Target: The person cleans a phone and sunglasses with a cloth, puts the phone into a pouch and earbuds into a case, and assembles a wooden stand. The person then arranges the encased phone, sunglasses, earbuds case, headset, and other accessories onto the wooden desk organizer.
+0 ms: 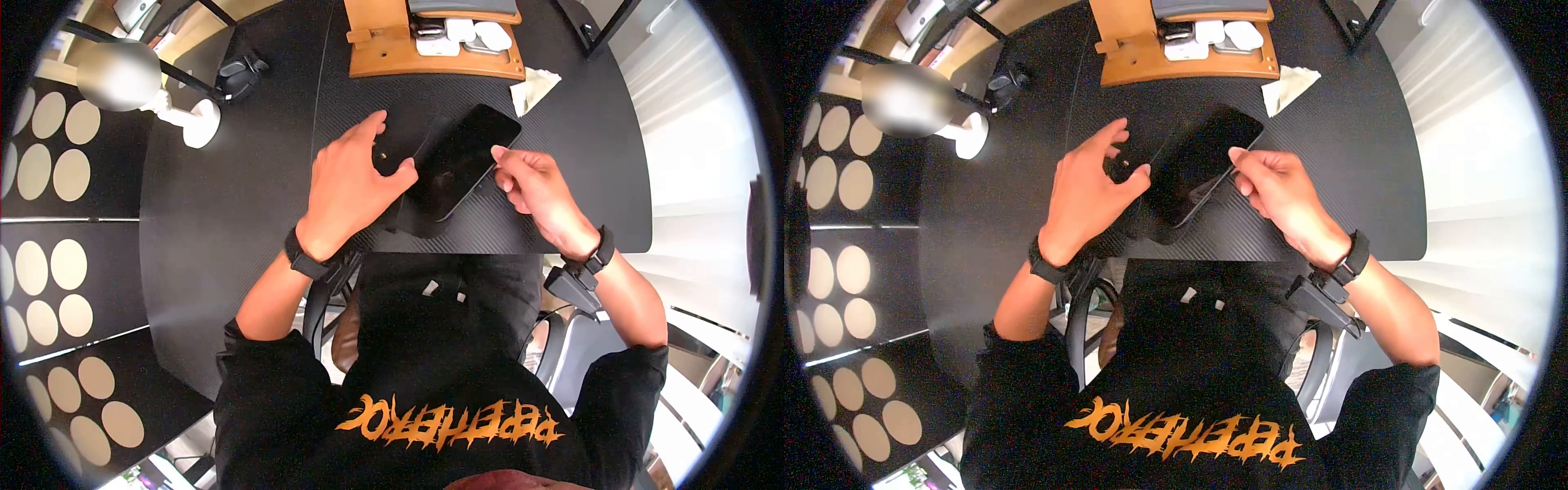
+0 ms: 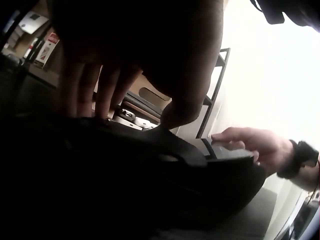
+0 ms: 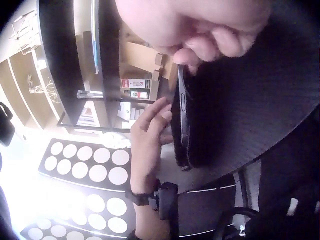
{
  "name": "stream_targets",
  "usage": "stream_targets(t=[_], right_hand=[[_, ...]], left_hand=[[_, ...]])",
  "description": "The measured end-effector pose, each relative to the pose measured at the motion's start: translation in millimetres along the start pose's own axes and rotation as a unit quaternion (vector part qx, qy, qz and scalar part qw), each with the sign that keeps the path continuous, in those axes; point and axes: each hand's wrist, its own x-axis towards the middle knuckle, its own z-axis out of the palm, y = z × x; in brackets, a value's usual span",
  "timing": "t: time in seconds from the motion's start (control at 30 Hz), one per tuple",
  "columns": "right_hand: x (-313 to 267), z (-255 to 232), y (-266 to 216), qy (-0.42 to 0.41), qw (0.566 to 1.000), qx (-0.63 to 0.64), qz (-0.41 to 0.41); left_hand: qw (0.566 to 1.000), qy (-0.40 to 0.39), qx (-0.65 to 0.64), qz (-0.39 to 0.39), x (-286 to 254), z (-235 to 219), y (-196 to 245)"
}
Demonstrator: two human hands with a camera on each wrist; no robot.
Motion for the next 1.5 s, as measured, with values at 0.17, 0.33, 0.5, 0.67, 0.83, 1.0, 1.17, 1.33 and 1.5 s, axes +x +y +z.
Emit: stream_targets(t=[0.17, 0.33, 0.5, 0.67, 0.83, 1.0, 1.17, 1.33, 1.5], right_hand=[[6, -6, -2, 0.057, 0.989, -0.09, -0.099], [9, -9, -10, 0.068, 0.964, -0.15, -0.207], [5, -2, -20, 0.034, 0.957, -0.197, -0.211], [14, 4, -18, 0.023, 0.959, -0.213, -0.184], [11, 2, -29, -0.019, 0.971, -0.219, -0.094], [14, -2, -40, -0.099, 0.985, -0.141, 0.033], [12, 1, -45, -0.116, 0.982, -0.13, 0.076], [15, 5, -44, -0.098, 0.985, -0.136, 0.045], [21, 4, -41, -0.099, 0.98, -0.166, 0.047]], left_hand=[[0.997, 0.007, -0.073, -0.022, 1, 3, -1], [0.99, 0.016, -0.133, -0.04, 4, 8, 0], [0.993, 0.002, -0.116, -0.032, 6, 10, 0], [0.99, 0.005, -0.135, -0.039, 4, 12, 1], [0.991, 0.008, -0.126, -0.031, 4, 12, 0], [0.992, 0.012, -0.122, -0.009, 6, 12, 1], [0.991, -0.006, -0.13, -0.013, 6, 8, 0], [0.994, 0.001, -0.104, 0.02, 10, 15, -8], [0.994, -0.012, -0.109, 0.014, 9, 11, -5]])
